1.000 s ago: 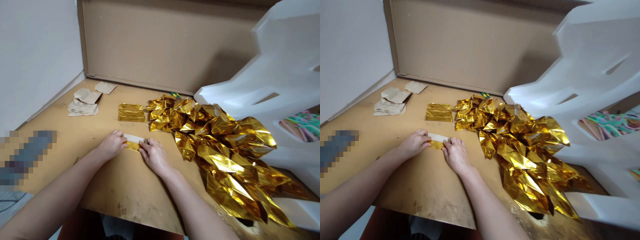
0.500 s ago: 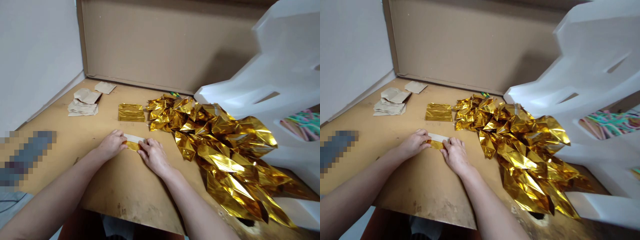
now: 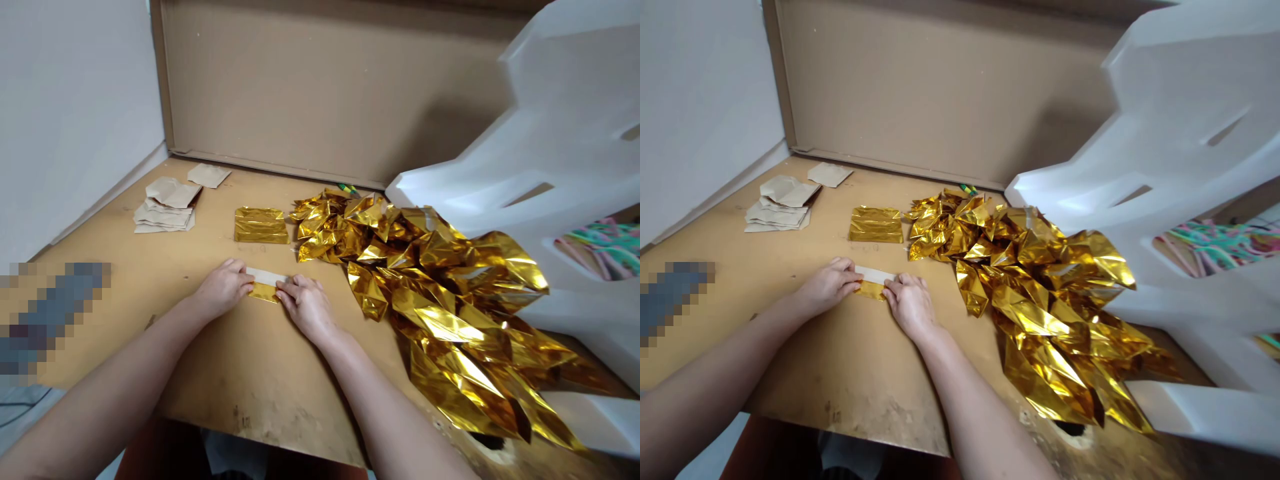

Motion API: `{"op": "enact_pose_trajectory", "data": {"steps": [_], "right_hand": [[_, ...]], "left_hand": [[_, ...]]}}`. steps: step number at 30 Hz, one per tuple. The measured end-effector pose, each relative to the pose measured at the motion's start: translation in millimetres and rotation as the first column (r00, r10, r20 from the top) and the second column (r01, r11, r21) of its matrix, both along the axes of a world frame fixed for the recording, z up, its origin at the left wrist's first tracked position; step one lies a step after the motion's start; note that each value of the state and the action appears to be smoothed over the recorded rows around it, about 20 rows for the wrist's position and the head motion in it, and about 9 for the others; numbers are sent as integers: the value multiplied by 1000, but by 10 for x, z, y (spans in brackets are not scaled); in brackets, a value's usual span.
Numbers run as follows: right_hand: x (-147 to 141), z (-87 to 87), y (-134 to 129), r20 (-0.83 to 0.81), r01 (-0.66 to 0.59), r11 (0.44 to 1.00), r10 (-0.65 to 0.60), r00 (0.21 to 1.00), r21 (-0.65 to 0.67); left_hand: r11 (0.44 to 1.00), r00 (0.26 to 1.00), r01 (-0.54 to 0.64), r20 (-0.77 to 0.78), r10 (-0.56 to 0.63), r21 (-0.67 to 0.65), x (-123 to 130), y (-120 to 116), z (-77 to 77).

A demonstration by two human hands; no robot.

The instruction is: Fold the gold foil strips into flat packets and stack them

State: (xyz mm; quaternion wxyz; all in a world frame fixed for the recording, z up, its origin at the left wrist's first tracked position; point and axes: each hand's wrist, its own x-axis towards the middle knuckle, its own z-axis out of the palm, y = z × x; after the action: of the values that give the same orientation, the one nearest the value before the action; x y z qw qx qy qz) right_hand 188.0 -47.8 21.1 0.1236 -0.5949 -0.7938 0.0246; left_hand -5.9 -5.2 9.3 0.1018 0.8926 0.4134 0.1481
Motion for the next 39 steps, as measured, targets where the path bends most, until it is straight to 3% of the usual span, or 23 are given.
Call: {"op": "enact_pose_trajectory", "data": {"steps": [9,19,30,39], "right_hand": [[19,2,-35,-39,-87,996,88,995,19],[78,-32,10,-130,90,996,-92,987,-18],[52,-14,40,-197,124,989,-138,971,-79],[42,-39,26,-235,92,994,-104,966,-61]], "left_hand": [[998,994,49,-99,-54,-44,36,-64,94],[980,978,-184,88,190,-71,4,44,-2],[963,954,-218,175,245,-157,45,46,13],[965,956,-167,205,209,-203,63,40,12]]}}
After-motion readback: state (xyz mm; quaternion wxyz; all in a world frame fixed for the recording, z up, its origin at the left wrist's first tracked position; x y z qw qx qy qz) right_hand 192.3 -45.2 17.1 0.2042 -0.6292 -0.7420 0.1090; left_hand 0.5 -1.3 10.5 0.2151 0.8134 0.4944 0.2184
